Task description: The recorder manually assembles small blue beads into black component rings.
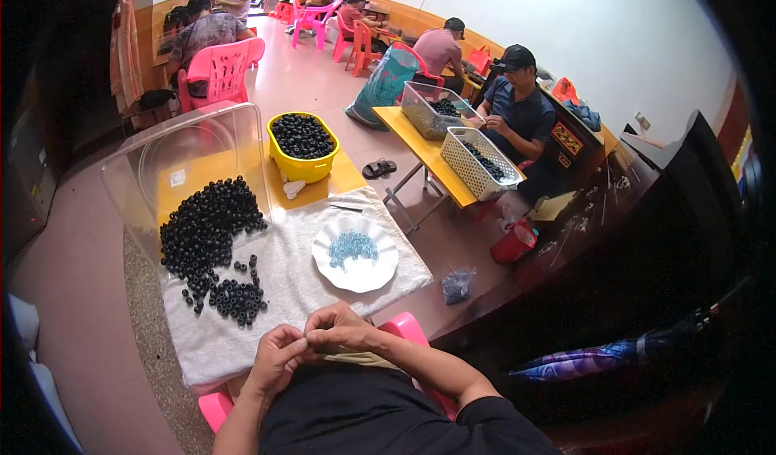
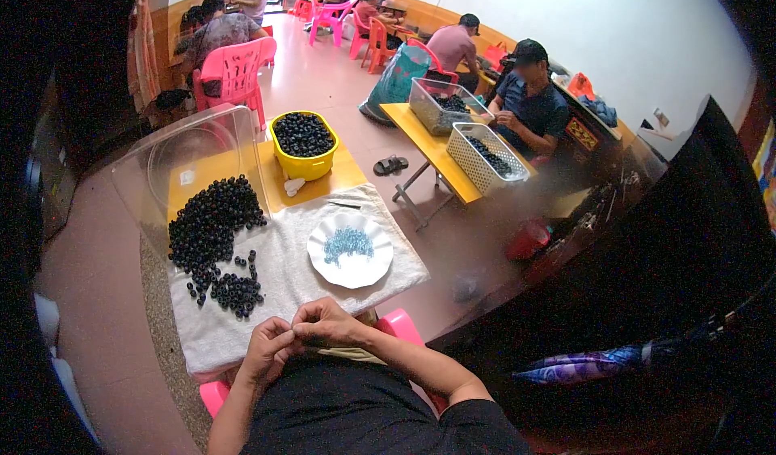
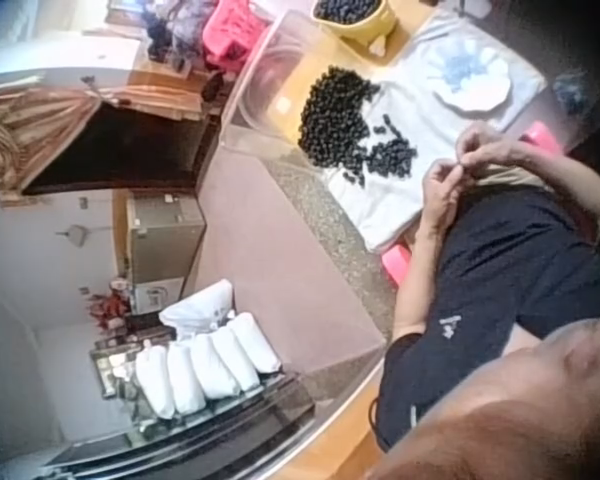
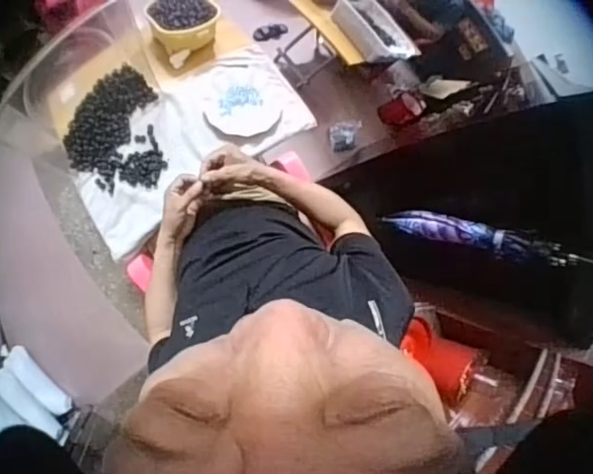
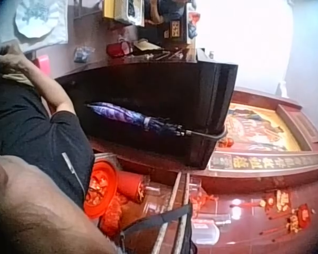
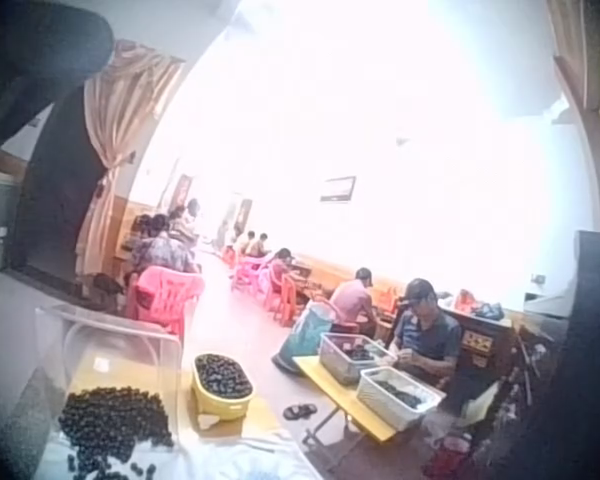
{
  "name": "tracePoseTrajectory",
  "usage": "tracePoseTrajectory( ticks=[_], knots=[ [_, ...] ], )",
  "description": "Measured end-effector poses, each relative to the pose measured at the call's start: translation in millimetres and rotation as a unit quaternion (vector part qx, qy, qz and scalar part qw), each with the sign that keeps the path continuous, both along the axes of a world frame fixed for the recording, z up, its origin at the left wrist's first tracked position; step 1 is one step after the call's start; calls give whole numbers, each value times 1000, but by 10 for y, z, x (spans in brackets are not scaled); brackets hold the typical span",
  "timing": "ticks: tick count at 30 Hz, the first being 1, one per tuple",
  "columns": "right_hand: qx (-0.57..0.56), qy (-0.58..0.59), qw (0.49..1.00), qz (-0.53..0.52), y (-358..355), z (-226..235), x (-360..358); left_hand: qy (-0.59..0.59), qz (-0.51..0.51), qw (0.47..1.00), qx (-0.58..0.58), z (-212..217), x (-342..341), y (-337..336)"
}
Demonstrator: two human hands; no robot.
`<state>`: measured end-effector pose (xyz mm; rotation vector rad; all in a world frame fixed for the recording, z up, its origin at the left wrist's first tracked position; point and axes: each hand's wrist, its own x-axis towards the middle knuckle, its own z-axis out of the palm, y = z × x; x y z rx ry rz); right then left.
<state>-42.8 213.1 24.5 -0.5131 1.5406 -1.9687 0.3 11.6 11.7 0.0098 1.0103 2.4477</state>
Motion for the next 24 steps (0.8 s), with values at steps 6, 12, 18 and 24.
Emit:
tracePoseTrajectory(
  ticks=[6,12,18,24],
  knots=[
    [22,37,998,-37,-66,-84,67,-1,2,1000,16,-56,-6,-26],
    [70,343,931,-102,-209,-56,146,-34,57,998,17,-88,36,-67],
    [136,421,879,-179,-235,-74,218,-33,54,998,-16,-96,-47,-50],
    [160,453,856,-194,-269,-34,151,-10,53,999,5,-44,-90,-71]
  ],
)
